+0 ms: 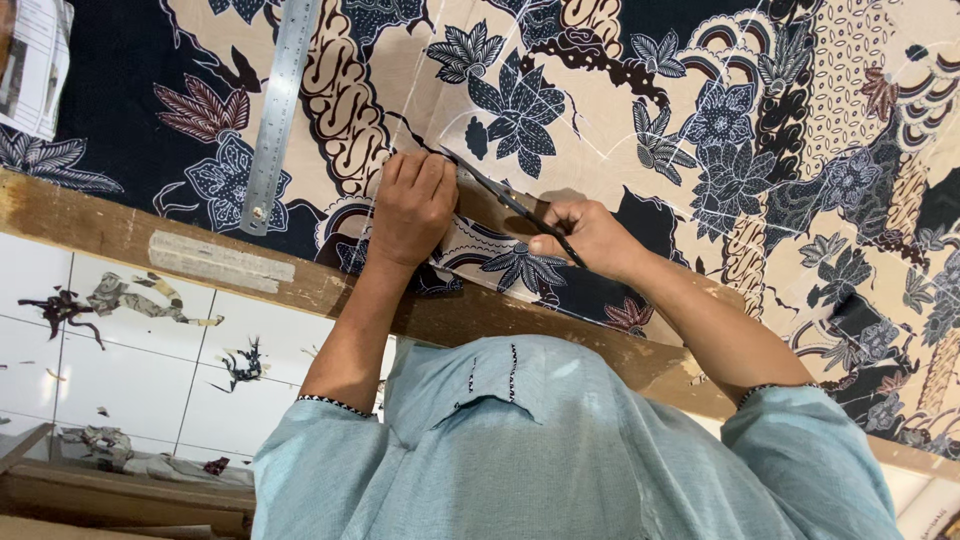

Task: The person cuts a patterned fabric laid on a wooden table using shears. They repeatedly reposition the fabric and trim along marked lines, removing small offcuts throughout the process.

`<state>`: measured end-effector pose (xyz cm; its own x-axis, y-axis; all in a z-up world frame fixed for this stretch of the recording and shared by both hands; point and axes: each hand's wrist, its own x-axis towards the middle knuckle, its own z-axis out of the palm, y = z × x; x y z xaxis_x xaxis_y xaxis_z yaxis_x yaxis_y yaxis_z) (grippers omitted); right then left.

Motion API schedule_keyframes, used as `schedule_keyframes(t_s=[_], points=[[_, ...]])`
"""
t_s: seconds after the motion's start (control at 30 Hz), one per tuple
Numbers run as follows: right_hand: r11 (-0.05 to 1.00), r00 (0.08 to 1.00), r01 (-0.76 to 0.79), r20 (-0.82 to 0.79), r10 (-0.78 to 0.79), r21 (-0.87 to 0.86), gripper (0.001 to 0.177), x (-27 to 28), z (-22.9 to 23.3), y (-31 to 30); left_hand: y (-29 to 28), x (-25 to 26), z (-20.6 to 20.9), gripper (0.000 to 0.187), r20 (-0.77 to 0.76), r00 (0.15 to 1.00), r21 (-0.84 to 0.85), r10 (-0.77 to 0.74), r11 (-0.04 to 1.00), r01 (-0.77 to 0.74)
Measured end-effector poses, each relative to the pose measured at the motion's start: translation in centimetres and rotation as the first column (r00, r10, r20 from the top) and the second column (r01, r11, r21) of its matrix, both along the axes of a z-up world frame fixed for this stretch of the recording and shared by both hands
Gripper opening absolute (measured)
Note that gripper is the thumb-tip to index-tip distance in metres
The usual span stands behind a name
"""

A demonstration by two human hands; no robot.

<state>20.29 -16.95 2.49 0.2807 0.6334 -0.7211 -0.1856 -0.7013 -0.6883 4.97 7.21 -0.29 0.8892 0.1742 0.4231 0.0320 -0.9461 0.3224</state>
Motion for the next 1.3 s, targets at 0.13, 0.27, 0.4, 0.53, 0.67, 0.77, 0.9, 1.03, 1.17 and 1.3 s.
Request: schedule_keyframes(t_s=[0.13, 0.27, 0.4, 0.53, 0.67, 0.77, 0.9, 1.03, 1.17, 1.3], points=[[0.998, 0.999, 0.031, -0.018, -0.03, 0.063, 0.035, -0.4, -0.5, 0.8, -0.2, 0.0, -0.3, 0.012, 0.02, 1.0, 0.002, 0.007, 1.0, -0.007], [0.994, 1.0, -0.003, 0.031, -0.001, 0.108, 0.036, -0.8, -0.9, 1.2, -0.2, 0.0, -0.9, 0.011, 0.043, 0.999, -0.02, -0.004, 1.0, 0.005], [0.997, 0.976, -0.053, 0.214, 0.039, 0.061, 0.042, -1.9, -1.2, -0.1, -0.1, -0.3, -1.5, 0.016, 0.062, 0.998, -0.116, -0.002, 0.993, 0.009], [0.998, 0.978, 0.012, 0.206, -0.026, 0.067, 0.039, -5.1, -0.6, -5.1, -0.1, -0.5, -1.8, 0.01, 0.002, 0.999, -0.185, 0.033, 0.982, -0.032], [0.961, 0.961, 0.271, 0.044, -0.274, 0.059, 0.034, -8.3, -0.3, -13.4, -0.2, -0.4, -1.2, 0.027, -0.01, 1.0, -0.111, -0.013, 0.994, 0.012], [0.801, 0.8, 0.598, -0.096, -0.592, 0.039, 0.032, -11.4, 0.3, -21.5, -1.8, 0.2, 0.1, 0.023, -0.057, 0.998, -0.132, 0.002, 0.991, -0.01], [0.565, 0.567, 0.824, -0.036, -0.823, 0.039, 0.03, -15.1, 0.8, -30.2, -6.5, 2.0, 2.5, 0.021, -0.067, 0.997, -0.021, -0.03, 0.999, 0.029], [0.295, 0.297, 0.954, -0.033, -0.954, 0.051, 0.03, -16.8, 0.9, -36.3, -13.8, 5.1, 4.1, 0.019, -0.028, 0.969, -0.072, -0.244, 0.968, 0.241], [0.238, 0.238, 0.971, -0.048, -0.97, -0.002, 0.031, -16.7, 1.0, -40.0, -24.7, 8.9, 3.4, 0.023, 0.033, 0.896, -0.247, -0.443, 0.865, 0.437], [0.227, 0.227, 0.974, -0.213, -0.95, 0.026, 0.029, -15.1, 0.7, -41.2, -34.1, 11.7, 2.7, 0.032, 0.012, 0.776, -0.234, -0.63, 0.753, 0.615]])
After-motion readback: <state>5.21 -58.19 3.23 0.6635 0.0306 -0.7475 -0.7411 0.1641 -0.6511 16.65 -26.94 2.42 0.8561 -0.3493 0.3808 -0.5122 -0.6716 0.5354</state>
